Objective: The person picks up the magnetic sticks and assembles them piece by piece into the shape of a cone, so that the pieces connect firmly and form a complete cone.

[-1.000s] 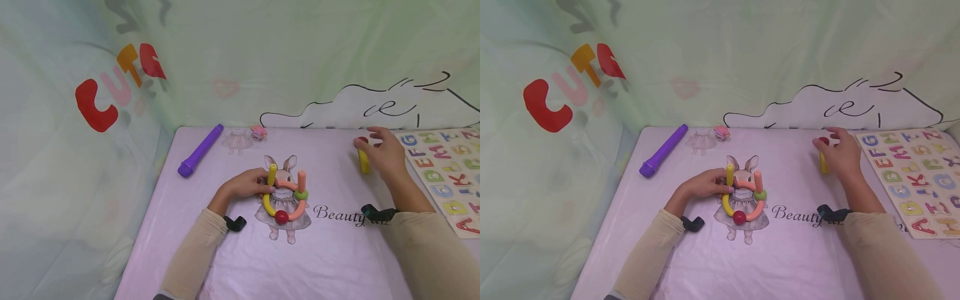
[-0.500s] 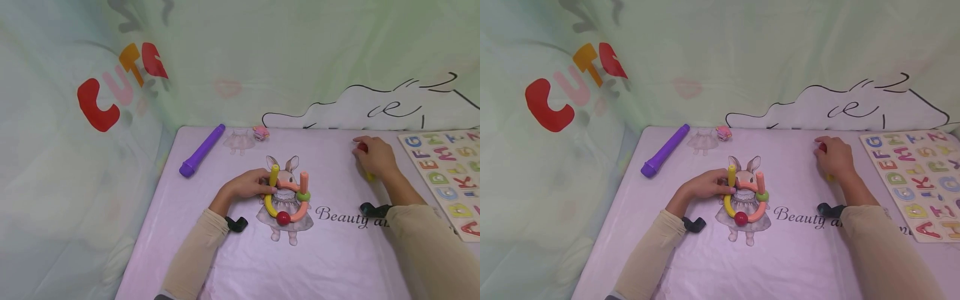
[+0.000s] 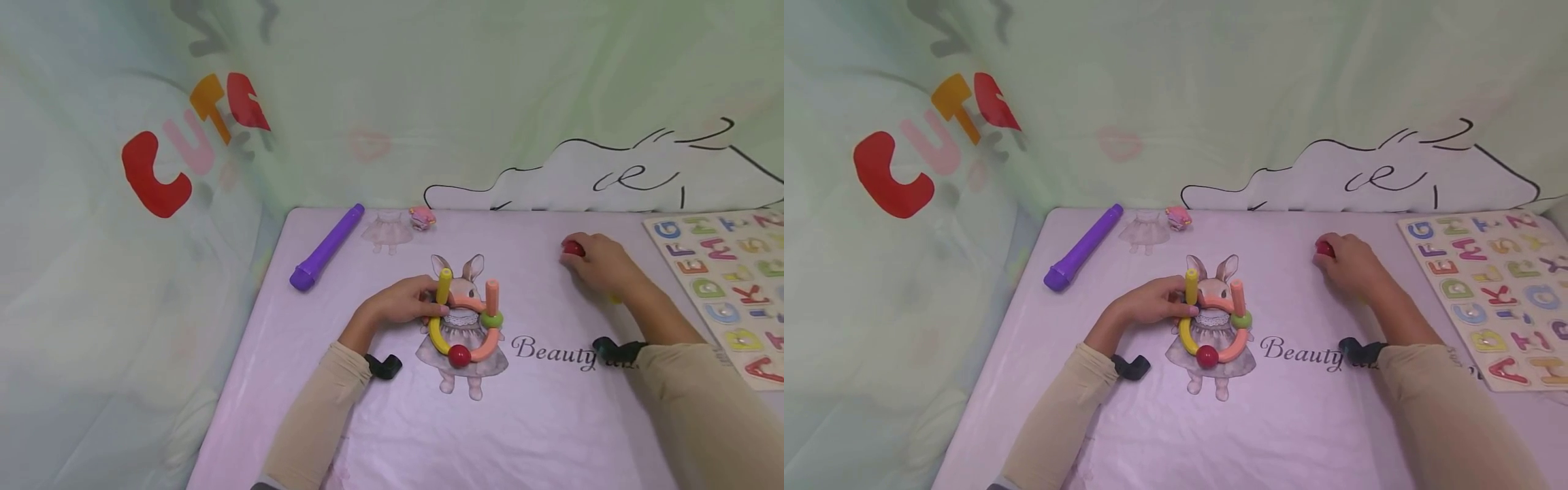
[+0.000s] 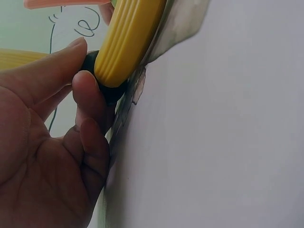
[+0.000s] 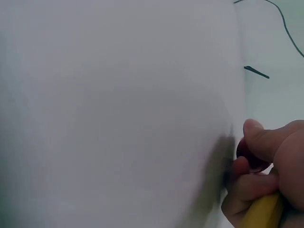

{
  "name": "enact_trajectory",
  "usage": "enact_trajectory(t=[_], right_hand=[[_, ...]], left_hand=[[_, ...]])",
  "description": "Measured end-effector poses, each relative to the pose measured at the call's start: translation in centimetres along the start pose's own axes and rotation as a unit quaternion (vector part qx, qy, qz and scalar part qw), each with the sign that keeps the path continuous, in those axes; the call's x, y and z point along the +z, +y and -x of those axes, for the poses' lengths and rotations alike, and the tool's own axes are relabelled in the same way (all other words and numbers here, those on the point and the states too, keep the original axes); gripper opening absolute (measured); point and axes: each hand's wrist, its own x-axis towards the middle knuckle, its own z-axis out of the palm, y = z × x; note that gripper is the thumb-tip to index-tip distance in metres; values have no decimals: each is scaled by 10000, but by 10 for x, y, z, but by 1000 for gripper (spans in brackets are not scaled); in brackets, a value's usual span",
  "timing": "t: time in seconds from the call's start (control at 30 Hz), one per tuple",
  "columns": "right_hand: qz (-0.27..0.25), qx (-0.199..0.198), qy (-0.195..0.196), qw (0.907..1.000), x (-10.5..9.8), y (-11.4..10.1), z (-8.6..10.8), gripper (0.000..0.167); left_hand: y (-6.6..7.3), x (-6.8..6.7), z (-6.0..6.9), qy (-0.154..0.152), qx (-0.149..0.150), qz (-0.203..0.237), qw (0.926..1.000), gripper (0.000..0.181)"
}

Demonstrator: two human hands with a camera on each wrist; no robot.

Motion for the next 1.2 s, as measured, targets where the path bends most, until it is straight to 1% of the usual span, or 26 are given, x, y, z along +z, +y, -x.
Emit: enact_trajectory(t=[0.13,0.27,0.47,0.53,0.6,0.7,0.8,0.87,0.93,1.0,1.1,1.13,1.2], right_hand=[[161,-110,80,9998,6,-2,1,54],[129,-147,136,9997,8,-3,3,56],[39,-97,52,9999,7,-5,6,56],[10,-74,94,9999,7,-5,7,59],[-90,-14,231,9997,7,-6,9,64],[-327,227,685,9969,7,-7,11,71],[-694,567,1299,9875,4,-12,14,74],[-972,753,1571,9799,1,-18,17,75],[-1266,885,1632,9744,-1,-23,21,74],[-1537,1025,1544,9706,-3,-28,25,75],[-1885,1389,1483,9608,-7,-30,27,78],[-2041,1543,1484,9553,-9,-29,27,78],[-2535,1867,1501,9372,-12,-25,26,68]], left_hand=[[-1,0,-1,14,27,23,10000,23],[-1,1,-1,30,45,16,10000,23],[0,1,0,11,67,12,10000,23],[1,1,0,-3,88,25,10000,22],[1,1,1,-1,94,22,10000,22],[1,1,1,15,76,48,10000,21],[1,1,1,16,59,75,10000,21],[1,1,2,8,45,99,9999,21],[1,1,2,15,35,58,10000,22],[1,1,2,30,23,22,10000,22],[1,0,2,69,14,-54,10000,23],[1,0,2,76,16,-69,9999,23],[1,0,2,63,21,-38,10000,23]])
